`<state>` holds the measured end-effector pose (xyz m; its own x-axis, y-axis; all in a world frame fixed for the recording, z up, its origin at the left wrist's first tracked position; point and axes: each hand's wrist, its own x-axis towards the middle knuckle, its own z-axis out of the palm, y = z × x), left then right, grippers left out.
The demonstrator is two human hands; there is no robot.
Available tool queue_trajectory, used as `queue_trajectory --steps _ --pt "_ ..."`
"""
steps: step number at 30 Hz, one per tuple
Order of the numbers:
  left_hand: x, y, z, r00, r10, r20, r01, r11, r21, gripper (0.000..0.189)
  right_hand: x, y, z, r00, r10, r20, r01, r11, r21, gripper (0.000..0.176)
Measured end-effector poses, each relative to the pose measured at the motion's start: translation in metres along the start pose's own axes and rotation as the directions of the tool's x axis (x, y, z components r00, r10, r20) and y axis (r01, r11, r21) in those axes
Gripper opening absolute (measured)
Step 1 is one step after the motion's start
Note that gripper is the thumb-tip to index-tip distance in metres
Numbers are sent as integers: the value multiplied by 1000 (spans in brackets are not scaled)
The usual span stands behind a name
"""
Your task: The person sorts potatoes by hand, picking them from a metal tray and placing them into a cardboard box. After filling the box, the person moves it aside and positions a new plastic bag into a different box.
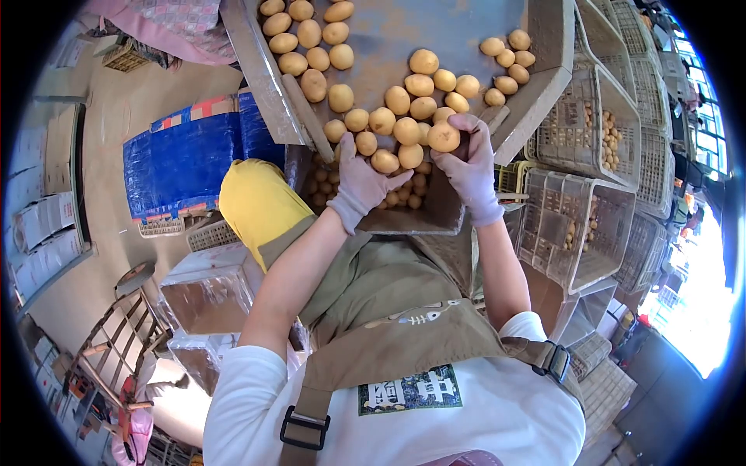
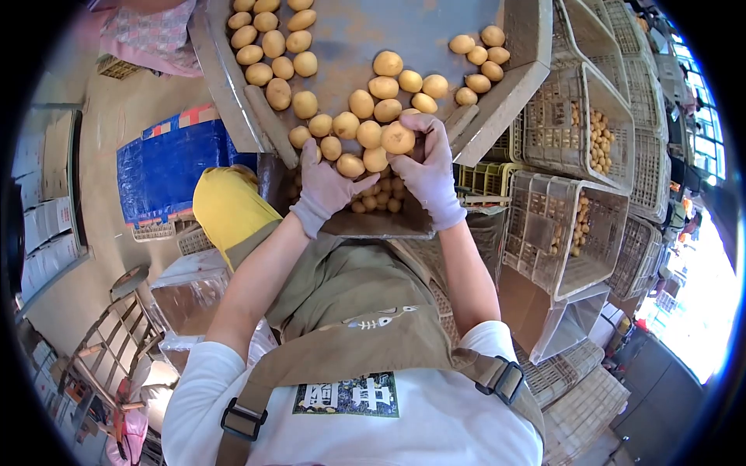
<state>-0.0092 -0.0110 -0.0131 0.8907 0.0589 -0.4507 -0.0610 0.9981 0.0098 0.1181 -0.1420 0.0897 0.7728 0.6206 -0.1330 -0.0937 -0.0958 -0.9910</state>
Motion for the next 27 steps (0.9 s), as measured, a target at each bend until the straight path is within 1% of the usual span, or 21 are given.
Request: queue_trajectory --steps 3,6,7,9,10,12,13,14,16,17,18,20,21,22,24,25,27 --pt "3 0 -3 999 7 32 -7 1000 -3 79 -2 -3 2 1000 -16 -8 16 999 -35 52" --pt "2 0 -6 994 1 110 5 998 -59 79 -4 1 2 989 -148 -7 146 979 -144 48" --pt "1 0 -6 994 -3 106 10 998 -64 79 -3 4 0 972 -234 15 229 930 -288 49" --pt "1 0 -5 995 -6 99 13 997 -72 81 1 7 -4 915 -390 100 379 749 -543 49" --pt "0 -1 -4 999 27 27 -25 998 -51 84 4 9 -1 908 -408 99 362 642 -676 51" --pt "-5 -4 12 990 91 -113 -91 996 0 90 10 9 5 891 -444 101 287 376 -881 54" --pt "-8 -6 18 978 141 -151 -143 990 -1 91 12 6 11 891 -408 200 344 319 -883 58" --pt "-5 -6 12 981 135 -140 -139 990 -22 91 9 1 22 881 -322 347 422 202 -884 55" --pt "2 -9 -9 986 114 -122 -123 990 -65 92 8 16 21 796 -199 572 601 145 -786 50" --pt "-3 -9 -5 980 99 -174 -117 988 -98 85 14 18 19 820 -164 549 567 90 -819 46" --pt "-5 -10 -7 971 106 -216 -112 994 -15 79 21 18 16 864 -181 470 488 69 -870 43" --pt "-4 -8 -19 947 142 -289 -101 983 150 69 30 16 18 889 -306 340 359 8 -933 42" --pt "1 -4 -29 957 128 -261 -101 988 113 59 31 17 16 866 -319 386 413 20 -910 42" --pt "1 -7 -40 940 161 -303 -104 975 196 58 33 23 6 861 -249 443 473 77 -877 43" --pt "-9 -7 -21 900 232 -369 -97 932 350 55 42 23 -6 949 -161 269 306 282 -909 45" --pt "-10 -6 -13 871 246 -425 -71 919 387 57 44 19 -6 890 -343 299 354 111 -928 42" --pt "-12 -3 -6 938 208 -277 -149 964 220 61 36 18 -2 896 -168 410 417 4 -909 42"
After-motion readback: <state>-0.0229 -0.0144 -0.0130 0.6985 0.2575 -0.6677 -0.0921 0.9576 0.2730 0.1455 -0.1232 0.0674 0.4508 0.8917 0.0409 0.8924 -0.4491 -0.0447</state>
